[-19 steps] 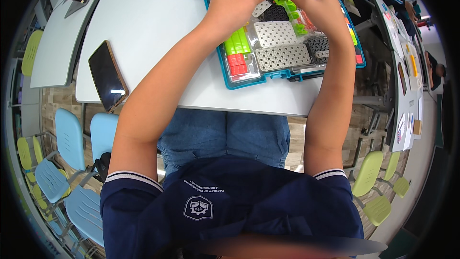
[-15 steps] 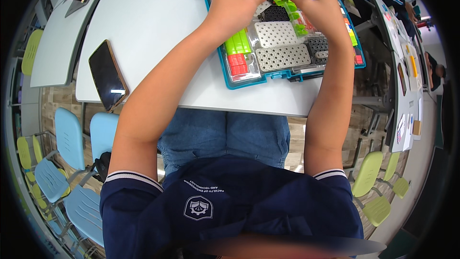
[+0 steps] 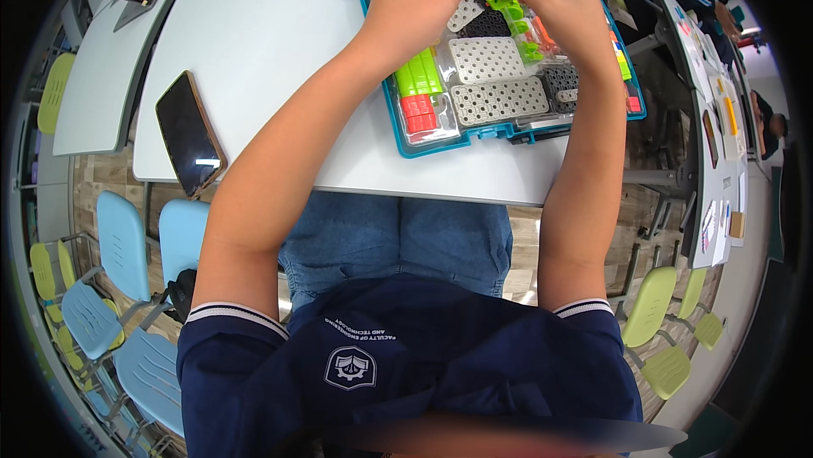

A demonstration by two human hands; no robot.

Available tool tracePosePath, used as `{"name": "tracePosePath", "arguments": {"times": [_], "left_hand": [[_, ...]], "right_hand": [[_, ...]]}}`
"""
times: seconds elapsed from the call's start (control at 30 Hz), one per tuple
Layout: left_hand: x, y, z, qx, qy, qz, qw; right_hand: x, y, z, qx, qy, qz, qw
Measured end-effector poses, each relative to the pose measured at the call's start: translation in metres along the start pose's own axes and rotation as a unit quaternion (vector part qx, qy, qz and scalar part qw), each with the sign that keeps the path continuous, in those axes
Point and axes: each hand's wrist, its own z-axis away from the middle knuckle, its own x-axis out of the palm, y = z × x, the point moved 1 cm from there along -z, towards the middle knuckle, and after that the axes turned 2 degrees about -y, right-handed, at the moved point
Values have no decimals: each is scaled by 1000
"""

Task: The person uses a blue plastic tool to press and separate small plastic components from a perforated sheet inside a teal organizer. They repeatedly pick up the sheet, apply the tool to individual pieces, and place the sheet back into the organizer while handling the separated parts.

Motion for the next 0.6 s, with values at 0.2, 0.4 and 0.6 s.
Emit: {"name": "tracePosePath", "arguments": {"times": [0.2, 0.4, 0.6], "left_hand": [[-4, 0, -1, -37, -50, 100, 993], [-3, 1, 0, -43, -31, 48, 997], [-2, 1, -1, -30, -25, -9, 999]], "right_hand": [[8, 5, -3, 7, 33, -120, 992], [2, 2, -1, 109, 7, -95, 990], [9, 7, -3, 67, 33, -120, 990]]}}
